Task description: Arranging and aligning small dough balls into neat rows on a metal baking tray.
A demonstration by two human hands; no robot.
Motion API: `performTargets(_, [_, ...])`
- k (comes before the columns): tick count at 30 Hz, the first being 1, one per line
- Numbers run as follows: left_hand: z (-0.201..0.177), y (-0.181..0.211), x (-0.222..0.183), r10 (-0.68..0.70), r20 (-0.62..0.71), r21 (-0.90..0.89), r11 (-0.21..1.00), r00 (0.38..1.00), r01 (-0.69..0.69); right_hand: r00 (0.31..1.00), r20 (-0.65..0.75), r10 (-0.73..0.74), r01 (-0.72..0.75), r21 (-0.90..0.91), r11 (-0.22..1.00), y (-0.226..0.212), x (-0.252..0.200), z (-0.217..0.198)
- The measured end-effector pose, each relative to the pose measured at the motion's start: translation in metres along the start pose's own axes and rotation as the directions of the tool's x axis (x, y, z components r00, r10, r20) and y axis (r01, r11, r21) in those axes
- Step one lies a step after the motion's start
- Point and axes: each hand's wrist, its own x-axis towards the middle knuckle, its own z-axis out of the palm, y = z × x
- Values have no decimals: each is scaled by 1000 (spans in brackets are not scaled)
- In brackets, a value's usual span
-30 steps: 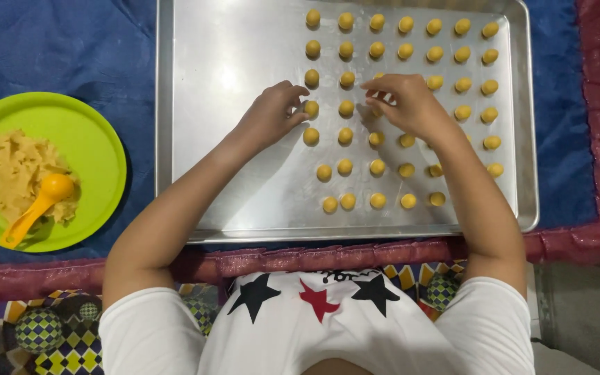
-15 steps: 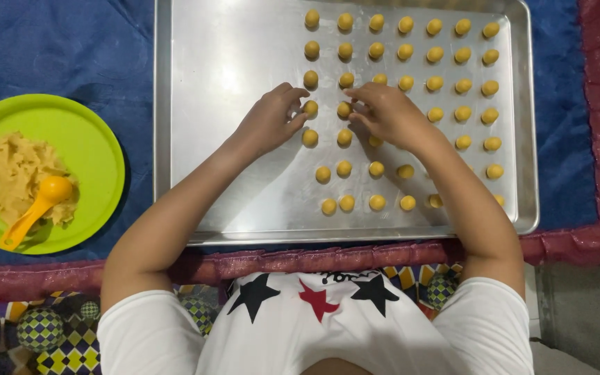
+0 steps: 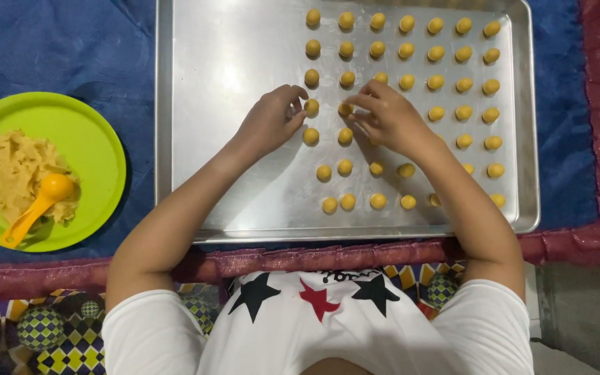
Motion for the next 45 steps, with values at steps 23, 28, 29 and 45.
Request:
performTargets(23, [-23, 26, -18, 46, 193, 104, 992, 980, -68, 971, 182, -153, 158, -14, 987, -22, -16, 3])
performTargets(28, [-47, 28, -24, 7, 101, 3, 1000, 995, -8, 928, 288, -237, 261, -49, 964, -30, -24, 23])
performTargets(29, [-48, 25, -24, -19, 52, -3, 1000, 998, 19, 929, 220, -298, 311, -28, 950, -29, -25, 27])
performTargets(45, [-31, 5, -30, -52, 362, 41, 998, 931, 40, 956, 216, -198, 228, -126, 966, -50, -22, 39])
